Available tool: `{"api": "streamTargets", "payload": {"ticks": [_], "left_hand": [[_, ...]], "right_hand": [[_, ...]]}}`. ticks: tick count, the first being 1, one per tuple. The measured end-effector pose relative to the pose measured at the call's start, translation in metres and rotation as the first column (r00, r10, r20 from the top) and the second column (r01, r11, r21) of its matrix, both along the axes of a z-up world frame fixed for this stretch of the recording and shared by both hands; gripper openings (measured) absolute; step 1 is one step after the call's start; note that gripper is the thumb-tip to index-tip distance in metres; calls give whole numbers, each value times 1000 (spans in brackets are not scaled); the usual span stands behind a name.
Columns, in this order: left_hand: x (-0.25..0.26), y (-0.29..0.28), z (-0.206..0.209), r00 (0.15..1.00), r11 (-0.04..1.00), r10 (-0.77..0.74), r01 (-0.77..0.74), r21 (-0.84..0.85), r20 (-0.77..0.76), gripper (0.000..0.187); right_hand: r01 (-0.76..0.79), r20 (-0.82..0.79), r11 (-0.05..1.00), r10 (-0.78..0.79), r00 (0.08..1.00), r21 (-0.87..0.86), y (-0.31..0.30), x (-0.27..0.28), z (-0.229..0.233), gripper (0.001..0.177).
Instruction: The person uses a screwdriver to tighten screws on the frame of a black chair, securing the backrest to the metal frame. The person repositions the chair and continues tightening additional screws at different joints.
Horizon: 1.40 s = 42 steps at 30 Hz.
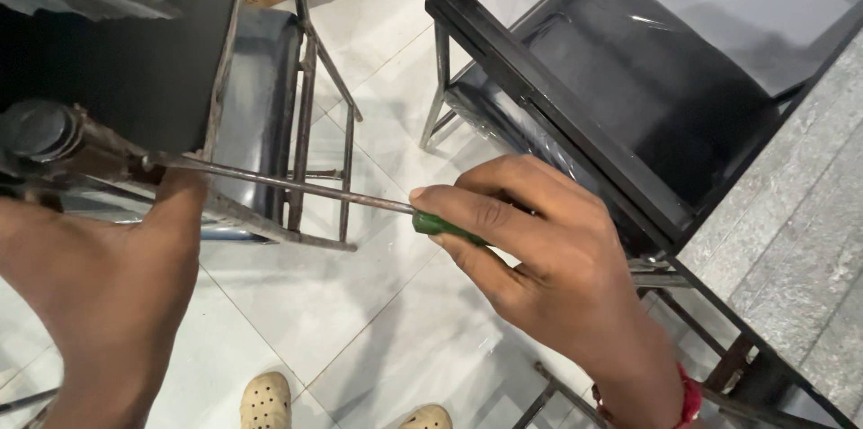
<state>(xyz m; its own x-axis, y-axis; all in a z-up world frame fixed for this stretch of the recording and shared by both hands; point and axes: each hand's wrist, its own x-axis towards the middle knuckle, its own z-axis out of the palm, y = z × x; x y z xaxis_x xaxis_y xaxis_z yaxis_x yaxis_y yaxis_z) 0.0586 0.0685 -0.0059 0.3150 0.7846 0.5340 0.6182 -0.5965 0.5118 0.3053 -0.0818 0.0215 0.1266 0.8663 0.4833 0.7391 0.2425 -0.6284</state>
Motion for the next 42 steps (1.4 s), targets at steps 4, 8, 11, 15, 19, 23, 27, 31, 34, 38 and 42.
{"api": "streamTargets", "payload": {"ticks": [4,8,11,15,19,23,27,31,34,38,42], "left_hand": [[6,1,3,1000,999,-1,2,-51,23,16],[7,-1,0,999,999,-11,13,-44,40,14],[5,0,-4,1000,1000,-1,1,14,-13,19],[-5,4,-15,1000,1000,16,-16,11,6,52],[-14,10,-29,994,993,77,-68,101,-82,106],[-20,8,-31,1000,997,7,-5,79,-16,127],[-15,6,-21,1000,999,-1,-1,53,20,132],[-3,5,-5,989,999,-47,46,6,143,128],[3,5,3,985,999,-48,46,14,164,128],[5,4,6,981,999,-26,32,-28,193,128],[5,4,8,986,999,14,-7,-43,166,128]], "right_hand": [[-49,44,997,46,998,55,4,6,2,36],[-101,-5,995,101,995,27,5,16,3,38],[-145,-83,989,144,986,-1,8,21,4,39],[-183,-196,980,164,967,-79,13,24,6,36],[-237,-276,963,196,941,-125,17,27,10,34],[-214,-393,913,65,917,-349,20,27,15,34],[-211,-527,751,-208,824,-626,22,25,25,32],[-200,-296,881,72,953,-429,24,22,42,32],[-196,-206,930,136,969,-311,22,20,50,34],[-125,-116,959,98,988,-253,18,21,51,24],[-65,48,984,74,996,-167,16,26,50,23]]}}
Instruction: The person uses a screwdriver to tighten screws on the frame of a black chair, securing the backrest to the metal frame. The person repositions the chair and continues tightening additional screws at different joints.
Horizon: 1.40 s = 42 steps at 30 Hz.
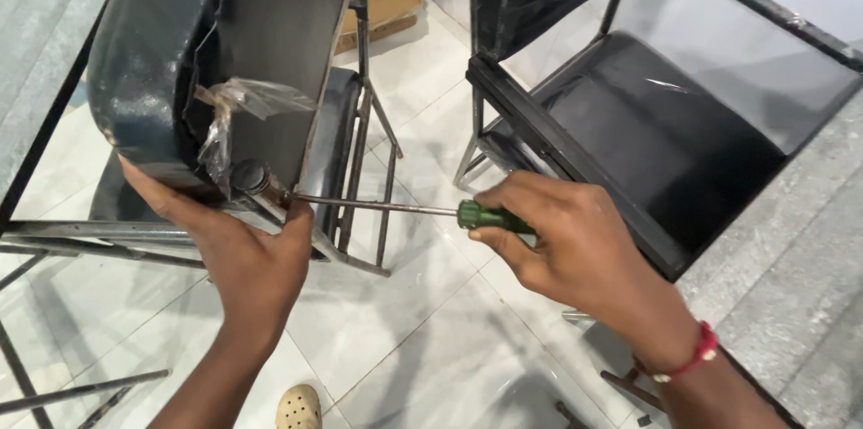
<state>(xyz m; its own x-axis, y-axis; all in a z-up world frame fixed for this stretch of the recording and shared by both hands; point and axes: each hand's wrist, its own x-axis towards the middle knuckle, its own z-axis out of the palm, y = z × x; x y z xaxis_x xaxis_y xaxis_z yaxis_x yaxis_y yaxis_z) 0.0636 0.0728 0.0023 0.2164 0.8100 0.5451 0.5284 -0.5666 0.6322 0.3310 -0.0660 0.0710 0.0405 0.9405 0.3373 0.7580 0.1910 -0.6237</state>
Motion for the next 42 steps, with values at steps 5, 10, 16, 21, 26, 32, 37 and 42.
{"api": "streamTargets", "payload": {"ticks": [5,10,16,21,26,32,37,42], "left_hand": [[2,-2,2,999,999,31,-31,16,-24,127],[1,-1,0,999,999,38,-38,7,-27,128],[-2,1,-6,999,1000,23,-23,20,-34,129],[-3,-1,-8,1000,1000,7,-7,-7,-16,130],[-4,-1,-7,999,1000,18,-19,-14,-33,131],[-5,0,-10,998,1000,18,-17,15,-58,132],[-6,0,-11,997,998,-5,10,67,-71,129],[-8,1,-16,992,992,-12,27,124,-124,128]], "right_hand": [[58,38,990,-64,997,132,-5,-9,-12,24],[76,1,979,-78,997,187,-18,-22,-28,23],[102,-27,972,-99,995,213,-21,-27,-39,24],[105,38,964,-118,992,246,-23,-32,-42,23],[77,80,959,-102,992,272,-22,-26,-40,24],[66,7,974,-69,998,215,-17,-19,-38,25],[69,-133,991,-84,987,-112,-5,-10,-28,23],[4,-324,894,-166,931,-449,1,-3,-18,22]]}}
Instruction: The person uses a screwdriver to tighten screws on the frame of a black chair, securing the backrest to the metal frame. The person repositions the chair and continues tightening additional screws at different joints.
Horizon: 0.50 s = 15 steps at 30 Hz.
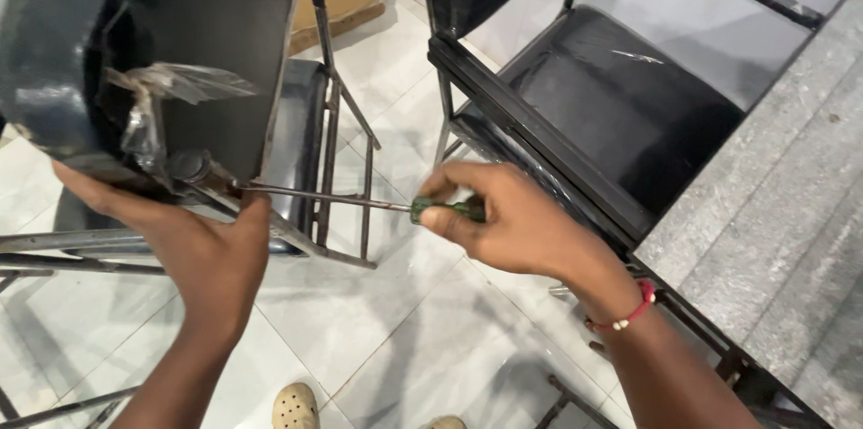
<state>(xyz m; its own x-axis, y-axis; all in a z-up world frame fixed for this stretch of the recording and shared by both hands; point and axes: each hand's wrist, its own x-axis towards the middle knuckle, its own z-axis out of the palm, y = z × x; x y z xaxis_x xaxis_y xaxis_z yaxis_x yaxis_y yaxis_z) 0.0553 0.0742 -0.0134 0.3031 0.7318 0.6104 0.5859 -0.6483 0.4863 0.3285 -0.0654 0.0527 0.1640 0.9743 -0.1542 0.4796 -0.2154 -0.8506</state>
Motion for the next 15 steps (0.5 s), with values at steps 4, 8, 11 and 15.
{"api": "streamTargets", "payload": {"ticks": [4,8,11,15], "left_hand": [[-5,2,-4,998,1000,-6,8,27,-60,130],[-10,2,-8,997,999,-19,21,28,-70,128],[-12,4,-11,995,999,9,-4,46,-99,130],[-7,6,-15,988,997,74,-74,9,-137,122]], "right_hand": [[-78,12,947,78,997,313,-10,4,4,38],[-100,227,811,-41,973,577,-14,0,3,23],[-140,326,720,-126,937,680,-16,1,1,21],[-101,247,701,-110,963,706,-18,6,-2,23]]}}
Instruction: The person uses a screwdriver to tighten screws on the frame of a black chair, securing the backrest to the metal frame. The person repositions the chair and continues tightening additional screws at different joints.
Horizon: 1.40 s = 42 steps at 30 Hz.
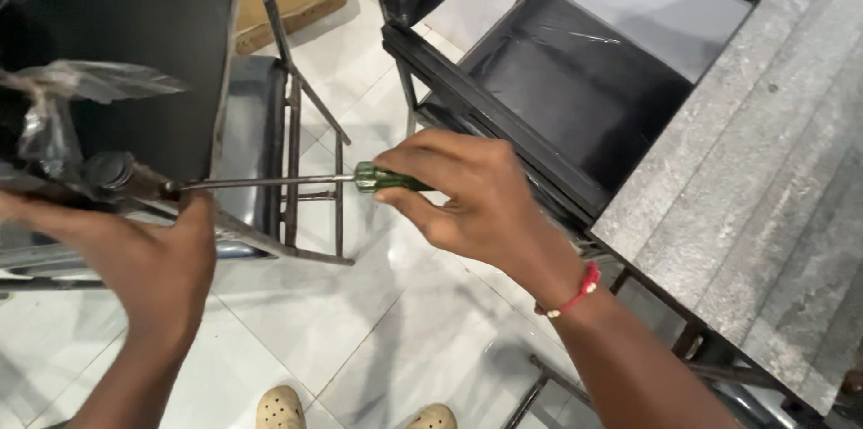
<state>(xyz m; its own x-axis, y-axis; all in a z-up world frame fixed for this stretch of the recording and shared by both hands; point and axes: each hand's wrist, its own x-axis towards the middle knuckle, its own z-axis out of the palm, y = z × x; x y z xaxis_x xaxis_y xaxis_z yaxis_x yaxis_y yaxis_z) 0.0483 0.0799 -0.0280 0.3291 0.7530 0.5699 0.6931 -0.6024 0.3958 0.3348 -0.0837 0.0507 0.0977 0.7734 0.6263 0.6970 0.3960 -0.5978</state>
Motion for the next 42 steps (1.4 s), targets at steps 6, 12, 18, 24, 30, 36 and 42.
{"api": "streamTargets", "payload": {"ticks": [6,12,18,24,30,36,42], "left_hand": [[1,-1,0,998,996,-59,58,63,8,118],[1,-3,4,998,998,-56,57,36,-25,121],[3,-7,12,981,989,-150,151,6,120,124],[11,-9,21,997,997,-62,60,45,47,130],[19,-13,28,979,996,-18,34,-78,201,127],[23,-11,26,972,995,35,-12,-100,231,130],[22,-14,24,958,988,31,14,-152,286,126]], "right_hand": [[-123,-430,881,-98,898,-458,7,-2,0,21],[-408,-705,614,-376,602,-676,22,8,4,25],[-163,-210,904,83,974,-395,4,3,16,36],[3,90,992,9,996,-126,1,-2,14,20],[-39,-91,994,30,995,-100,9,0,11,18],[-112,-415,829,-153,897,-548,15,2,4,20],[-609,-796,524,-484,363,-596,24,2,-14,18]]}}
